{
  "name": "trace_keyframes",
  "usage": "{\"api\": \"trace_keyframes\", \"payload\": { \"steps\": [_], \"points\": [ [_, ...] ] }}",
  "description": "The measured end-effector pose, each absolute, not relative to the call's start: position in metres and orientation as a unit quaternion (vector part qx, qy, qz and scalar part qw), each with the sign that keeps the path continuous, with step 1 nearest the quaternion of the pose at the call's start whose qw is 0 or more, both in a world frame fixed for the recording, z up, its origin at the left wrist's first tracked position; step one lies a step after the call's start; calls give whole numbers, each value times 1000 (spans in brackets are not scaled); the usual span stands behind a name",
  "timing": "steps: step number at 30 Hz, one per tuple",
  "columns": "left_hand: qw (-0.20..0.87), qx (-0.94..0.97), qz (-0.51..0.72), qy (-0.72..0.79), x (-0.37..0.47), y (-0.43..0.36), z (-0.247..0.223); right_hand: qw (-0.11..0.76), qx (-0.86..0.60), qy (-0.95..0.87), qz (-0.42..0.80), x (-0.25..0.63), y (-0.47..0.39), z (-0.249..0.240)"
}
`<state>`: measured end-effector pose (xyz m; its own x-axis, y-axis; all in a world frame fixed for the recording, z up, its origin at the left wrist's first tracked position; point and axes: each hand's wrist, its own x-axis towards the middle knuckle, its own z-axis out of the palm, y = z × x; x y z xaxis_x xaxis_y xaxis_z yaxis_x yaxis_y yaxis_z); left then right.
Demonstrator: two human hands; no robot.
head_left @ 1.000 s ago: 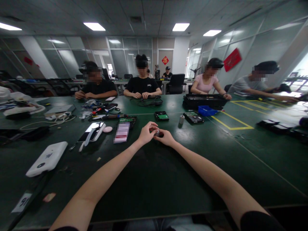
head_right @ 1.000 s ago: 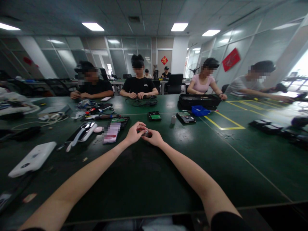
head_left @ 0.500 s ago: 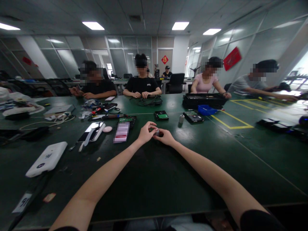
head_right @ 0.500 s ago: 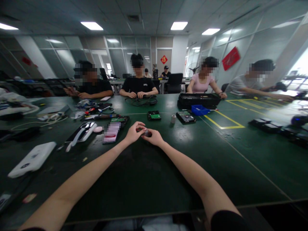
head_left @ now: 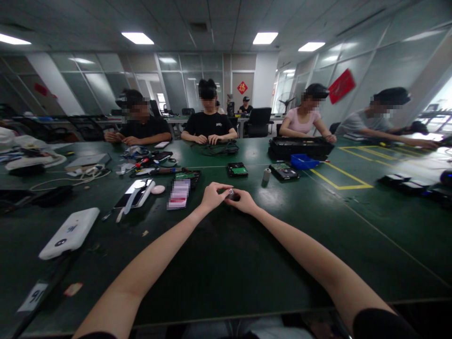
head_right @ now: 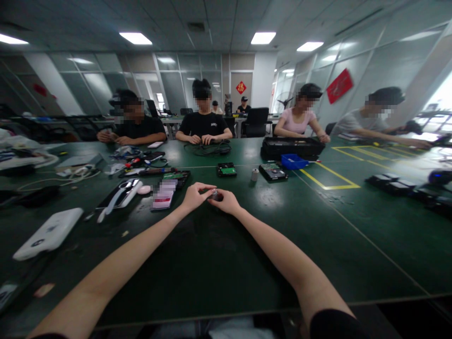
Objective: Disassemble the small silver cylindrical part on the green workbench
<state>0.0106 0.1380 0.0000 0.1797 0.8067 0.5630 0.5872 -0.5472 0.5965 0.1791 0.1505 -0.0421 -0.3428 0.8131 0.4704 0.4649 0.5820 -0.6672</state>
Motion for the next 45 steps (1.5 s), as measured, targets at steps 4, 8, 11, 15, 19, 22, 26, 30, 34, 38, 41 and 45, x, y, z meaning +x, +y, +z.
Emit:
{"api": "trace_keyframes", "payload": {
  "steps": [4,8,11,15,19,22,26,30,34,38,41,45],
  "points": [
    [105,759,448,461,9,139,0,409,-403,-790,215,179,151,-43],
    [103,767,452,444,10,137,1,410,-404,-789,216,178,152,-45],
    [106,770,459,429,12,134,4,409,-404,-789,216,178,152,-44],
    [108,764,472,426,12,133,4,405,-404,-790,219,178,151,-43],
    [115,756,479,431,12,135,2,403,-407,-789,222,179,149,-41],
    [117,748,486,437,12,136,1,403,-409,-788,222,179,148,-41],
    [115,733,494,454,11,139,1,404,-410,-787,223,178,149,-41],
    [121,733,476,470,1,147,-4,407,-409,-785,225,178,149,-42],
    [122,749,438,483,-11,153,-13,409,-405,-786,227,178,150,-42],
    [114,757,406,499,-17,154,-21,409,-403,-786,229,178,150,-43],
    [114,756,394,510,-17,154,-24,408,-406,-785,228,178,150,-42],
    [115,747,402,516,-16,152,-23,406,-407,-785,229,178,149,-42]
  ]
}}
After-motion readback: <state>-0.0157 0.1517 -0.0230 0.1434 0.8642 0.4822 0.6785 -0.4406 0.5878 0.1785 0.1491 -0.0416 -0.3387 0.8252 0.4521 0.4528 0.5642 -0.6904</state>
